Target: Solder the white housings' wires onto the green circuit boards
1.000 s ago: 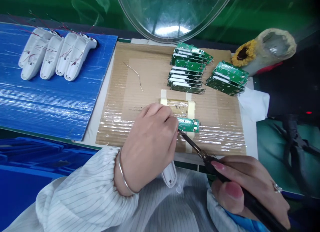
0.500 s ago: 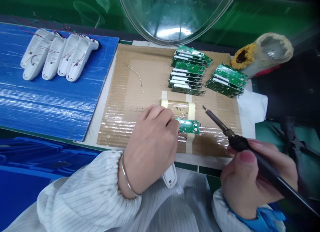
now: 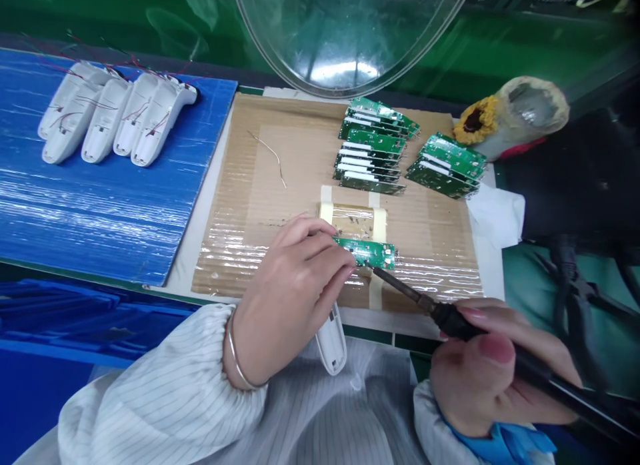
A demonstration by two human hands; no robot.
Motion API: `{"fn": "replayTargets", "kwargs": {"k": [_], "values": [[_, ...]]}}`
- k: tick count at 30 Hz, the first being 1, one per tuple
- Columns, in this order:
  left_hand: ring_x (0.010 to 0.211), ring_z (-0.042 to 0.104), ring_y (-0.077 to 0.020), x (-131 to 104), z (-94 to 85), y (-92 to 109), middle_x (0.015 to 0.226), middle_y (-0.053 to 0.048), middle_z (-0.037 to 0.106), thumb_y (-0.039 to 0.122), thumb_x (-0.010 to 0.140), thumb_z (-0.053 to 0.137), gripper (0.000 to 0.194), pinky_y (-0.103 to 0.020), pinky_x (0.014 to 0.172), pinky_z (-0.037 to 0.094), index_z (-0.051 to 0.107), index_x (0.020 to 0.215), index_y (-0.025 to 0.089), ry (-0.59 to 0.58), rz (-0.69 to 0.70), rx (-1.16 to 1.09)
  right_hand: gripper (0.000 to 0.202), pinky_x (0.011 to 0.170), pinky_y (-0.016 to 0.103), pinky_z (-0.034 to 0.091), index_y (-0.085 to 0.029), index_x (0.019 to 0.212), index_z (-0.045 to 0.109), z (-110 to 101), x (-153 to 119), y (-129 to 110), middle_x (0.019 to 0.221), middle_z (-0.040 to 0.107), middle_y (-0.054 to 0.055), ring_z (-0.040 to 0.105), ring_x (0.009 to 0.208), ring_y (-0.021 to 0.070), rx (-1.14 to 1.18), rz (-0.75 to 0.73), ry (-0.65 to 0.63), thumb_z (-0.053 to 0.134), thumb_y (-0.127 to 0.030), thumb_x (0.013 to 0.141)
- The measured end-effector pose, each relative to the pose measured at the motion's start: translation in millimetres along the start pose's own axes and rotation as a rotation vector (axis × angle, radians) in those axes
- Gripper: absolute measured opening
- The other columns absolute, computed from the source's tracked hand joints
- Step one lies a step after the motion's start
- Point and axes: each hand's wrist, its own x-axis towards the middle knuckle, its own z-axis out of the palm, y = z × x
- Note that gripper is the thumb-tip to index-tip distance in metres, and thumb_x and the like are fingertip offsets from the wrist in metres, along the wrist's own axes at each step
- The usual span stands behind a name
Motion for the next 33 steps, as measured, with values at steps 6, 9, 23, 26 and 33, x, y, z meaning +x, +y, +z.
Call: {"fn": "replayTargets", "kwargs": {"k": [6,9,23,26,33], "values": [[0.099,0.050,-0.0208,6,-3.2,8,0.096,-0.006,0.055,0.015,0.096,0.047,0.018,-0.039,0.091,0.043,0.062,0.086,0.013,-0.116,-0.098,0.103,0.013,0.050,0.032,0.038,-0.024,0.090,0.073,-3,-2,-2,0.060,0.057,-0.002,0.052,0.054,0.0134,-0.010,-0.047,-0.067,0.064,-0.032,0.087],[0.098,0.050,-0.0212,8,-3.5,9,0.095,-0.006,0.054,0.017,0.097,0.046,0.020,-0.040,0.091,0.042,0.061,0.084,0.014,-0.140,-0.098,0.155,0.016,0.054,0.032,0.043,-0.027,0.099,0.071,-20,3,-5,0.069,0.062,0.000,0.056,0.060,0.0151,-0.072,0.001,-0.268,0.060,-0.033,0.090],[0.099,0.051,-0.0226,8,-1.9,10,0.094,-0.006,0.055,0.019,0.097,0.045,0.020,-0.041,0.094,0.043,0.061,0.085,0.014,-0.143,-0.082,0.222,0.018,0.049,0.032,0.041,-0.028,0.086,0.070,-9,-3,-9,0.061,0.060,-0.001,0.056,0.055,0.0156,-0.137,0.014,-0.200,0.061,-0.044,0.087],[0.099,0.052,-0.0229,8,-0.5,10,0.094,-0.006,0.055,0.019,0.096,0.046,0.019,-0.041,0.092,0.043,0.061,0.085,0.014,-0.137,-0.085,0.223,0.013,0.049,0.031,0.038,-0.025,0.085,0.071,-5,-1,-4,0.058,0.057,-0.002,0.053,0.053,0.0136,-0.060,-0.001,-0.078,0.063,-0.036,0.086],[0.103,0.053,-0.0234,9,-0.7,10,0.096,-0.007,0.057,0.018,0.095,0.047,0.017,-0.042,0.095,0.044,0.062,0.086,0.014,-0.126,-0.080,0.213,0.012,0.050,0.028,0.040,-0.017,0.078,0.069,0,3,12,0.058,0.057,-0.003,0.053,0.051,0.0109,0.076,-0.030,0.093,0.066,-0.027,0.084]]}}
